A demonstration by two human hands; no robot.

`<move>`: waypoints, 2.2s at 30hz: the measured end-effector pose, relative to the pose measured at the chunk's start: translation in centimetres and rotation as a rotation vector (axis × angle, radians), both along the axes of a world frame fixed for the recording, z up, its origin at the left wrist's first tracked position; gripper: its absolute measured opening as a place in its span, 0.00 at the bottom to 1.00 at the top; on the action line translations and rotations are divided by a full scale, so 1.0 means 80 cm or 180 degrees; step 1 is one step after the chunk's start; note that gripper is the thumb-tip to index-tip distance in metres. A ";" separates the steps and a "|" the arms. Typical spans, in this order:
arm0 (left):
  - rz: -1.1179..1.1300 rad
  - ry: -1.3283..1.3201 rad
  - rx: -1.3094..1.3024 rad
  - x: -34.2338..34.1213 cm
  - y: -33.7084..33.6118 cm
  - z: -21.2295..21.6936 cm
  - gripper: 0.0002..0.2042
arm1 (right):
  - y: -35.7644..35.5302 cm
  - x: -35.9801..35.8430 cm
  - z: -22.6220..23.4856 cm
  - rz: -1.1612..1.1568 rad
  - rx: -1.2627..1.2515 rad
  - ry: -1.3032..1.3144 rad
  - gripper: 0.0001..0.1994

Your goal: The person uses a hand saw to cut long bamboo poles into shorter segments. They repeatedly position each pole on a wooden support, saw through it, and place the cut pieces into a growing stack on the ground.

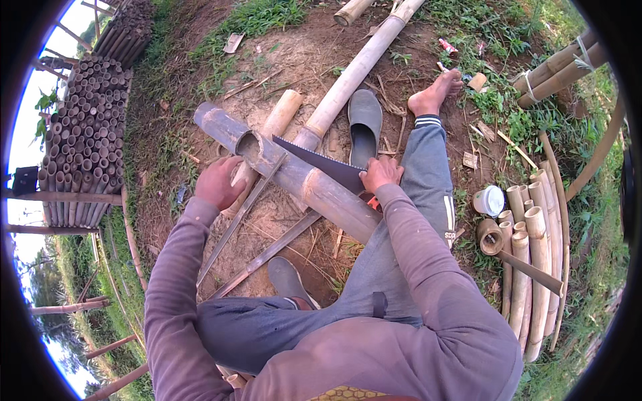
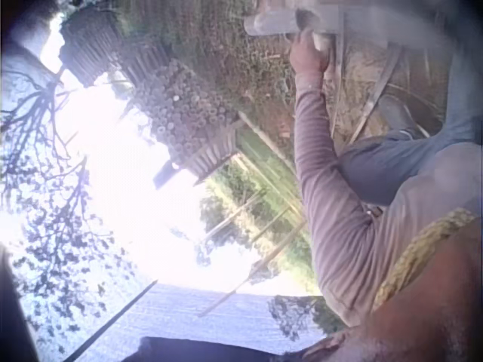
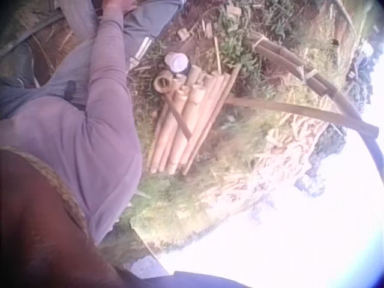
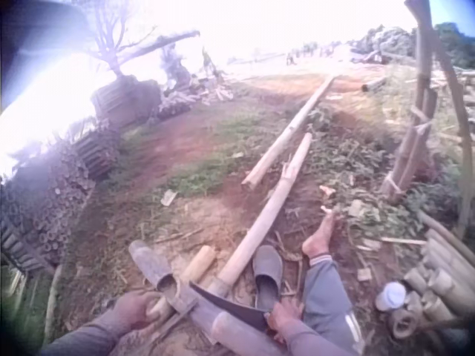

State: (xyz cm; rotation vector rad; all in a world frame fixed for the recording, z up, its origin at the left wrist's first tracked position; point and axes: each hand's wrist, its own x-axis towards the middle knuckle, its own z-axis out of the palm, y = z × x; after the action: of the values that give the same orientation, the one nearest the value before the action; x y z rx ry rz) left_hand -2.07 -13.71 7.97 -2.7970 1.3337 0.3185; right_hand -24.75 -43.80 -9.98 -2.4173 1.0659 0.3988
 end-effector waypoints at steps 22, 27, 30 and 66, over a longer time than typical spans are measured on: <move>0.0436 -0.0216 0.0151 0.149 -0.292 0.009 0.37 | 0.011 0.005 -0.012 0.0236 0.0175 -0.0481 0.16; 0.0338 -0.0715 0.0309 0.119 -0.024 0.064 0.40 | 0.007 0.001 -0.021 0.0453 0.0124 -0.0493 0.21; 0.0994 -0.0936 0.0853 0.051 0.159 0.087 0.42 | 0.009 -0.001 -0.012 0.0460 0.0234 -0.0333 0.21; 0.1936 -0.0780 -0.0906 -0.266 0.444 -0.252 0.09 | 0.312 0.049 -0.031 0.3796 -0.0631 -0.1067 0.20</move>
State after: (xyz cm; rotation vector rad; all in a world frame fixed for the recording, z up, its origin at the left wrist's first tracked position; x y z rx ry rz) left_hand -23.38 21.83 -12.22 -3.2815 0.4889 -0.2256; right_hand -20.79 -18.80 -12.44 -2.8995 -0.5953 0.2188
